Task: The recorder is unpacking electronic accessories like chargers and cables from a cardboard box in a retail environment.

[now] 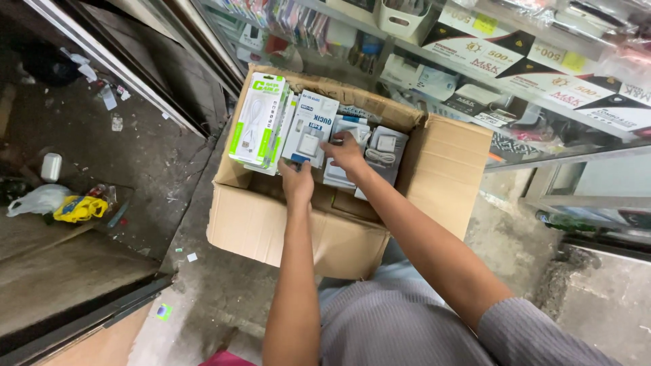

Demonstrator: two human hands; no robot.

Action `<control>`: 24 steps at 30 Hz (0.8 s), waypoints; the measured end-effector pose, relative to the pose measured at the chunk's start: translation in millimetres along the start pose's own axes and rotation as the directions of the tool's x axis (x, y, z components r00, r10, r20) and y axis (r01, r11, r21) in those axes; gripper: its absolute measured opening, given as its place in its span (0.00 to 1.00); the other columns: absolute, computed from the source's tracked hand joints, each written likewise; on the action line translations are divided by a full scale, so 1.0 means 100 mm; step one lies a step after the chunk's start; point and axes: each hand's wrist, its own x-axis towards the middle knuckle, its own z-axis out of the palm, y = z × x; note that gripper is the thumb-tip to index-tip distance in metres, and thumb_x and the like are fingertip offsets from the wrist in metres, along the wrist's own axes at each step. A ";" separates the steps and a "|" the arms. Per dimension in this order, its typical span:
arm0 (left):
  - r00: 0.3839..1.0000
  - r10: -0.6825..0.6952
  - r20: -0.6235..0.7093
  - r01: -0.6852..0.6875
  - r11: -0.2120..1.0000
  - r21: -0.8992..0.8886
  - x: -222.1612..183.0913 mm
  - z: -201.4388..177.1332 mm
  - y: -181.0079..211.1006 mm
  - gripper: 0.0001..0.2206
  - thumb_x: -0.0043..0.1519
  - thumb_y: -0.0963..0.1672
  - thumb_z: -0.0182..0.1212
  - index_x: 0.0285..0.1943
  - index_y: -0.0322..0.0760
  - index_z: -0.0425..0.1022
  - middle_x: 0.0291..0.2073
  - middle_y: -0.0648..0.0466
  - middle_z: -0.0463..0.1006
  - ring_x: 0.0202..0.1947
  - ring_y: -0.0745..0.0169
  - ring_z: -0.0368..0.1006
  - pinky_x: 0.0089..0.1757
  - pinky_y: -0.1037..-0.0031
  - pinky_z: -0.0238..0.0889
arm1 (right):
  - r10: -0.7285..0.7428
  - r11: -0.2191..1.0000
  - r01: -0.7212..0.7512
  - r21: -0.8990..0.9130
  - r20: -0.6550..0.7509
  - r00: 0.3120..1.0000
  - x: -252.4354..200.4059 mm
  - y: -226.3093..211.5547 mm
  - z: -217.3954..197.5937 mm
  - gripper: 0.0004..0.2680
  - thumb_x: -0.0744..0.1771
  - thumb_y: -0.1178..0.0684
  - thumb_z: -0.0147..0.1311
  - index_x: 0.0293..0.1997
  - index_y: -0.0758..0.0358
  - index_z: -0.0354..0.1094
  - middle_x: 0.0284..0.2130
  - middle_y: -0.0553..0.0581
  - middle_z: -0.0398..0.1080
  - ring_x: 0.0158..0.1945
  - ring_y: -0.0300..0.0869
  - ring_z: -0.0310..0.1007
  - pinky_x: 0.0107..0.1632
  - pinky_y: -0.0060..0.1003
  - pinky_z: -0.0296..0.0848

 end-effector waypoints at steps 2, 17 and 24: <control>0.998 -0.061 0.007 0.061 0.997 -0.050 -0.04 0.03 0.09 0.34 0.62 0.43 0.62 0.75 0.27 0.48 0.59 0.38 0.72 0.58 0.51 0.69 0.56 0.67 0.61 | 0.032 0.999 -0.032 0.021 0.003 0.999 -0.04 -0.07 -0.01 0.25 0.63 0.47 0.67 0.61 0.65 0.58 0.43 0.58 0.75 0.43 0.42 0.77 0.40 0.40 0.75; 0.967 -0.086 0.239 0.115 0.988 -0.108 -0.50 -0.06 0.11 0.25 0.60 0.48 0.68 0.63 0.33 0.66 0.49 0.52 0.77 0.46 0.67 0.73 0.39 0.74 0.69 | 0.069 0.908 -0.159 0.388 0.234 0.970 -0.85 -0.41 -0.69 0.21 0.65 0.54 0.62 0.64 0.62 0.61 0.49 0.56 0.74 0.50 0.44 0.74 0.52 0.47 0.74; 0.915 0.105 0.389 -0.019 0.976 -0.219 -1.12 -0.12 0.57 0.26 0.65 0.48 0.62 0.70 0.31 0.64 0.53 0.47 0.77 0.50 0.64 0.73 0.44 0.73 0.68 | -0.058 0.912 -0.061 0.406 0.274 0.960 -1.53 -0.59 -1.35 0.15 0.68 0.55 0.55 0.62 0.65 0.64 0.49 0.55 0.73 0.50 0.41 0.75 0.52 0.41 0.75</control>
